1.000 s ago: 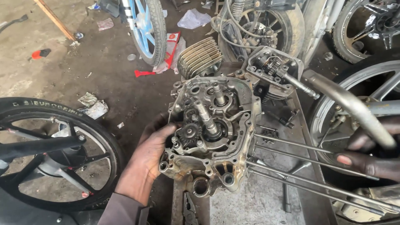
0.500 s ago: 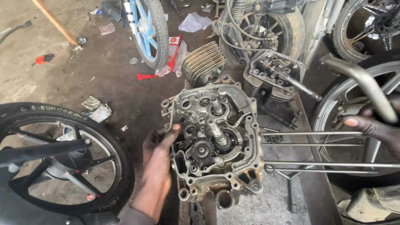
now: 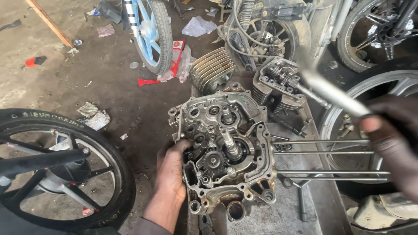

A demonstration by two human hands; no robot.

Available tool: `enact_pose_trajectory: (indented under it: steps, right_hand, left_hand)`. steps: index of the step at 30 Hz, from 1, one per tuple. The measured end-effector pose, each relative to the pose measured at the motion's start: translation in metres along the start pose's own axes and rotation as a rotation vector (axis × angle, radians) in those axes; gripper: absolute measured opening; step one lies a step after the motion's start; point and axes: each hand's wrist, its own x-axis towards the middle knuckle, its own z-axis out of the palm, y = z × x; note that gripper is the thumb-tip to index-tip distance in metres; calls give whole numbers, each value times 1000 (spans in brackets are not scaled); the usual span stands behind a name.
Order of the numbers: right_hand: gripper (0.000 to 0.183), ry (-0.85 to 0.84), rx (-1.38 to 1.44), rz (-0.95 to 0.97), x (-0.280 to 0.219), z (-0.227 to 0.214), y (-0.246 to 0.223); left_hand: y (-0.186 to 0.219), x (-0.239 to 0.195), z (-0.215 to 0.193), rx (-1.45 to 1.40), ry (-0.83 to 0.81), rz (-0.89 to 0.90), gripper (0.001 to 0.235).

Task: Finalizing the assembly of a motorcycle engine by manipulating the crankcase and internal gear components.

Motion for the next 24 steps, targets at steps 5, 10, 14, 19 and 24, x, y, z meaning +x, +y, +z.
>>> enact_pose_trajectory:
  steps: [5, 10, 14, 19, 24]
  right_hand:
    - [36, 76, -218, -307, -127, 58, -63]
    - [44, 144, -431, -609, -113, 73, -76]
    - [52, 159, -602, -852, -111, 75, -82]
    - [54, 138, -944, -892, -117, 94, -117]
    - [39, 92, -1301, -723, -109, 110, -135]
  left_hand:
    - [4, -4, 1, 93, -20, -13, 31]
    - [10, -6, 4, 191, -44, -21, 22]
    - [13, -6, -4, 270, -34, -29, 18]
    - [12, -6, -4, 270, 13, -26, 27]
    - [8, 1, -4, 238, 37, 46, 27]
